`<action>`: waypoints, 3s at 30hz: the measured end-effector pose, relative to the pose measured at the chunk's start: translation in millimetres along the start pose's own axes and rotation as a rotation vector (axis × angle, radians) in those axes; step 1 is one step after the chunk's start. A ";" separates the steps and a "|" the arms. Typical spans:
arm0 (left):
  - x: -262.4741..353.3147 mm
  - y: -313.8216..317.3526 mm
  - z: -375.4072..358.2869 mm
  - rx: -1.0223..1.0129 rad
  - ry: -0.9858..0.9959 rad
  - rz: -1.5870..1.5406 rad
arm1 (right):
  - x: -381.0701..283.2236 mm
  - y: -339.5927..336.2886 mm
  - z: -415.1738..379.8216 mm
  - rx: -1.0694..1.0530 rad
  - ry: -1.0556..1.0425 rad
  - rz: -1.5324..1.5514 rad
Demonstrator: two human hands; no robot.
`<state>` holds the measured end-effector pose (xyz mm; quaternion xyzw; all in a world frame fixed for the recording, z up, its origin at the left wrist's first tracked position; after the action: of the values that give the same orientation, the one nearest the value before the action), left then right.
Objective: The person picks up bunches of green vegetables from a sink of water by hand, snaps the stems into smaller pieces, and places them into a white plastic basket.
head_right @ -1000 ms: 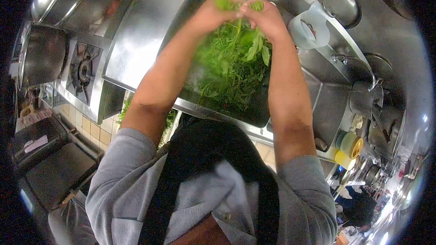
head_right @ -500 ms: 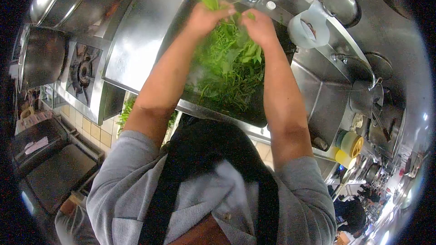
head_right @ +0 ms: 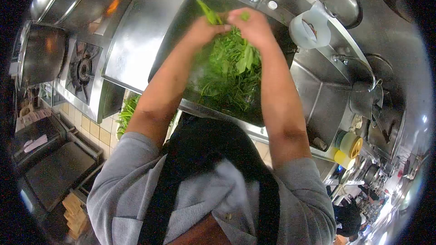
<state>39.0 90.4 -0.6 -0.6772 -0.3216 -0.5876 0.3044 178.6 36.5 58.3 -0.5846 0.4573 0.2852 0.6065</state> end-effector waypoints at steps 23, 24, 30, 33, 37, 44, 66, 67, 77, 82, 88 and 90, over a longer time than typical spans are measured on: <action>62.1 6.5 32.0 -0.086 0.260 0.087 | 20.0 -28.6 17.5 -0.105 0.062 0.198; 61.3 3.2 33.3 -0.047 0.232 0.125 | 19.8 -34.3 17.2 -0.051 0.045 0.133; 54.3 -5.5 18.8 0.064 0.115 0.148 | 6.8 -47.2 8.1 0.052 -0.143 -0.239; 47.2 2.3 21.9 0.023 0.092 0.087 | 1.2 -27.7 4.1 0.004 -0.183 -0.362; 42.0 3.7 17.7 0.061 0.086 0.051 | -4.1 -16.3 -0.8 0.112 -0.300 -0.424; 23.3 -4.8 1.4 0.092 0.007 -0.097 | 58.2 -51.4 13.7 0.317 0.105 0.480; -37.0 -28.2 -26.8 0.072 -0.202 0.011 | 25.4 -66.1 3.2 0.250 -0.020 0.272; -42.3 -41.2 -31.3 0.183 -0.260 -0.056 | 22.3 -70.1 2.9 0.254 -0.019 0.272; 62.7 -11.8 10.4 0.022 0.156 0.026 | 7.0 -37.5 18.2 0.017 -0.069 0.335; 68.9 4.1 18.5 -0.152 0.082 0.043 | 13.1 -28.9 16.6 -0.083 0.042 0.469; 49.8 6.2 17.8 -0.138 -0.021 -0.087 | 17.4 -32.6 13.5 -0.108 0.028 0.297; 46.4 0.5 18.2 -0.083 0.004 -0.039 | 13.3 -36.8 8.3 -0.101 0.039 0.061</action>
<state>55.1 108.1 43.2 -0.6817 -0.3095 -0.6076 0.2652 218.4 36.4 62.2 -0.6057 0.4715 0.3150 0.5582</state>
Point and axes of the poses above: each hand's wrist, its own z-axis towards the middle knuckle, its own y-axis out of the palm, x = y × z, the point moved 7 cm from there along z, towards the middle knuckle, and after that the axes turned 4 degrees about z, right-handed, at the moved point
